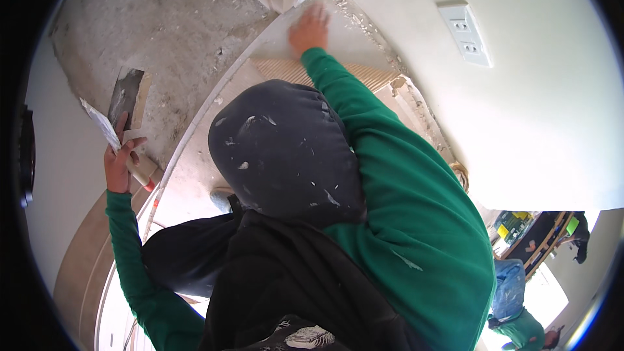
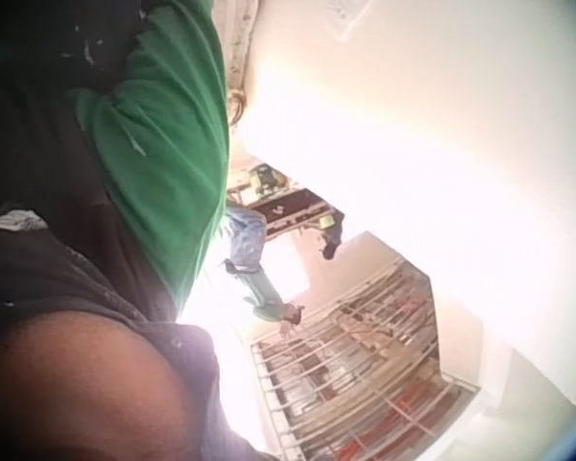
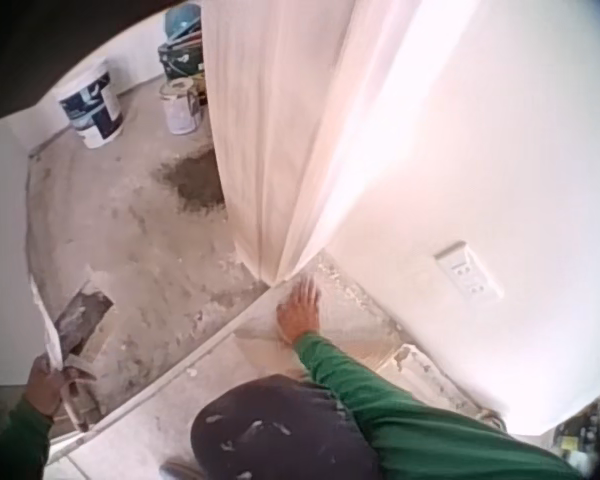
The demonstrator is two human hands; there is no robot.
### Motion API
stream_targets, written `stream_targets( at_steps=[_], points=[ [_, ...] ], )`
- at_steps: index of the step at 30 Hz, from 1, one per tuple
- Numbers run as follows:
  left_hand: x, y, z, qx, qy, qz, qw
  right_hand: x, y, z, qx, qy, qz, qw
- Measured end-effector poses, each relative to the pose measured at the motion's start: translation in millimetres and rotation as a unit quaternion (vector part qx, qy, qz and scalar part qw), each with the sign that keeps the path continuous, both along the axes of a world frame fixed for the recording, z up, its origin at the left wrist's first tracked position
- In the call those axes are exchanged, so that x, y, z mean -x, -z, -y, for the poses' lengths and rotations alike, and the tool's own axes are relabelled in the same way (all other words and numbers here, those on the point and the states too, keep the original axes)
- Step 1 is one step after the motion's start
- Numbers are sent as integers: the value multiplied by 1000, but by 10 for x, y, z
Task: The person applies plaster to the wall-floor junction using a trowel and a hawk. They scoop plaster from the hawk and spread it along the base of the wall, smoothing the surface. The person moves along the wall, repeating the application process in different sections.
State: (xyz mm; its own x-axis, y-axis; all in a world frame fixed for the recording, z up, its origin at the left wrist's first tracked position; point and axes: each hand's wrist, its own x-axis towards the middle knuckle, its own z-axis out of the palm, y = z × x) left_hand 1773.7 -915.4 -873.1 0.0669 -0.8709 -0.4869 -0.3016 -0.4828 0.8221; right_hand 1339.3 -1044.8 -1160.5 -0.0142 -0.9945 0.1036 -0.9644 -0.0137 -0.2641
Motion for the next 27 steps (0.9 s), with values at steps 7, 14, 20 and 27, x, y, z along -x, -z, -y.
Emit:
stream_targets(
  at_steps=[7,14,20,27],
  points=[
    [-16,3,-21,-5,21,12,1000,-136,-272,-439,-188,-363,230,883],
    [-58,-18,3,-56,27,14,998,62,-258,-115,73,24,3,997],
    [-51,-41,-32,-41,24,4,999,-128,-636,-438,-239,-341,195,888],
    [-22,-61,-17,-59,21,15,998,3,190,-138,-96,-3,42,995]
  ],
)
